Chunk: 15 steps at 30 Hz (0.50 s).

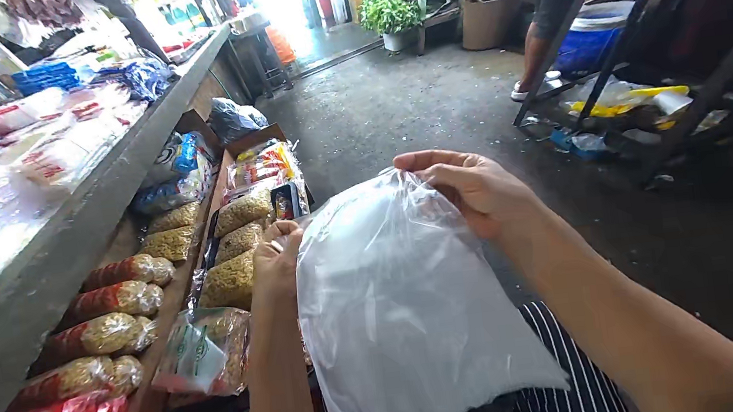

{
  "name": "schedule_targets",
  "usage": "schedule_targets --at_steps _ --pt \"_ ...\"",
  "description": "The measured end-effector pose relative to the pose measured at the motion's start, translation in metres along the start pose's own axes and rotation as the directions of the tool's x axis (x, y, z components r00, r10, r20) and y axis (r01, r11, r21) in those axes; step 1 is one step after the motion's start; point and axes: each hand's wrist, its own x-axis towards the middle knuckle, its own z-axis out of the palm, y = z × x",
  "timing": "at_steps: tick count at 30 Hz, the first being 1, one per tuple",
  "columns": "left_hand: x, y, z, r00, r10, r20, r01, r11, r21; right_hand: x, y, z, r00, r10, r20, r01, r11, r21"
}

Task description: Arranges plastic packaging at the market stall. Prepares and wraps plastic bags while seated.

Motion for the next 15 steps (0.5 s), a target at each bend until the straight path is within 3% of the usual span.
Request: schedule_targets --at_steps 4,7,9,13,15 --pt "0.013 -0.071 -0.013 0.992 -0.114 0.045 0.117 0.991 -0.069 0.005 0.023 -0.018 0.991 0.130 0.010 -0.126 0.973 -0.191" --pt "-0.013 -0.067 -0.005 0.900 -0.434 -0.049 0.435 0.901 0.002 0.001 0.042 -0.030 0.975 0.223 0.011 -0.206 0.917 -0.341" --pt "-0.025 -0.082 0.004 0.892 -0.445 -0.084 0.450 0.892 0.051 -0.002 0.049 -0.036 0.970 0.245 0.015 -0.219 0.892 -0.396" --pt "-0.024 -0.138 0.006 0.890 -0.453 0.059 0.455 0.889 -0.046 -0.006 0.081 -0.055 0.958 0.286 0.001 -0.219 0.734 -0.644" --pt "-0.027 -0.162 0.007 0.879 -0.463 0.114 0.472 0.879 -0.062 -0.007 0.109 -0.070 0.942 0.335 -0.024 -0.269 0.709 -0.651"
